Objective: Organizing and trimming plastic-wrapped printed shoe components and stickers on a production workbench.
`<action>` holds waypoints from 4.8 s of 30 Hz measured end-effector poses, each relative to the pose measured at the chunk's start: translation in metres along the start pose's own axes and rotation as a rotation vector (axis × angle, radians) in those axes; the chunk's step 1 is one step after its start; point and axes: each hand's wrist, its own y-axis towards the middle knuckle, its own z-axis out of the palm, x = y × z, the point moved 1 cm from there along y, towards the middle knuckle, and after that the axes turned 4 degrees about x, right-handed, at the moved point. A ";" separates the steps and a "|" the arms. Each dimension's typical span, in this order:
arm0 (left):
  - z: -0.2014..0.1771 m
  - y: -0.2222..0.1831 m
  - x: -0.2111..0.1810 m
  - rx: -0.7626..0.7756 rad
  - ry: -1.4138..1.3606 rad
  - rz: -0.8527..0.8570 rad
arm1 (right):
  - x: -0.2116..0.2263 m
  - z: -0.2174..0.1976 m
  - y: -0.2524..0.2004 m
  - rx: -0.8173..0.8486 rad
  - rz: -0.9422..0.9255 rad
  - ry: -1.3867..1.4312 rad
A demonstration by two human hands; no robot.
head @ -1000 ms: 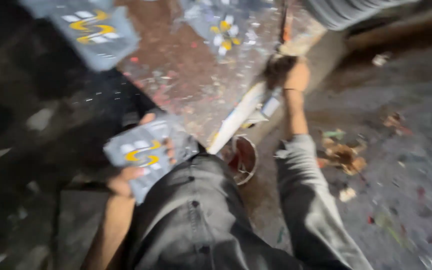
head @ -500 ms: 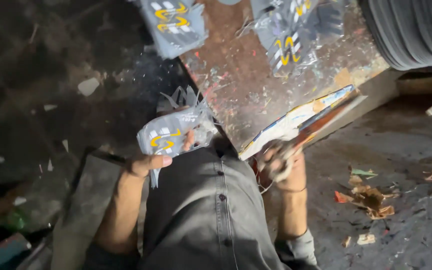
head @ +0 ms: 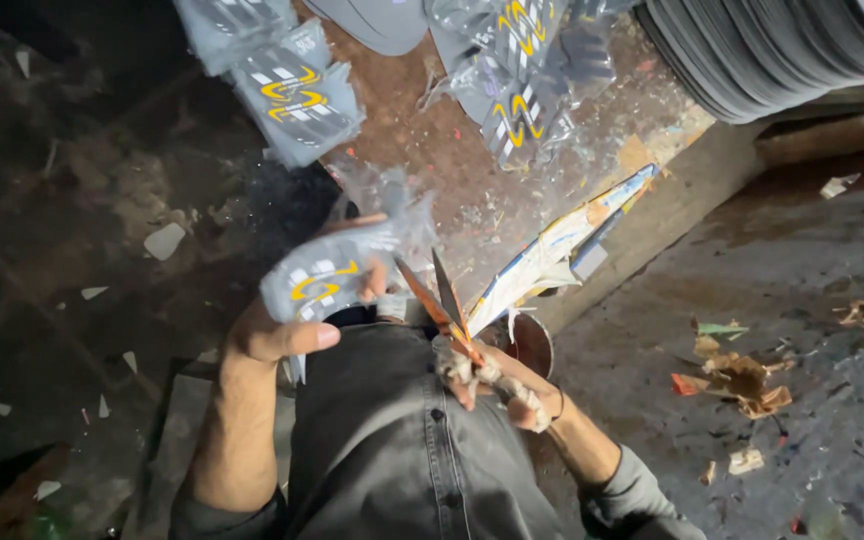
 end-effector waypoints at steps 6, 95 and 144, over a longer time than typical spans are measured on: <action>0.014 -0.004 -0.008 0.186 0.052 -0.105 | -0.030 -0.010 0.021 -0.026 0.009 -0.119; 0.012 -0.032 0.050 -0.121 0.347 -0.504 | -0.028 -0.009 0.028 -0.286 -0.137 -1.065; 0.063 -0.021 -0.065 -0.262 0.535 -0.095 | -0.027 0.010 0.057 -0.510 -0.282 -1.190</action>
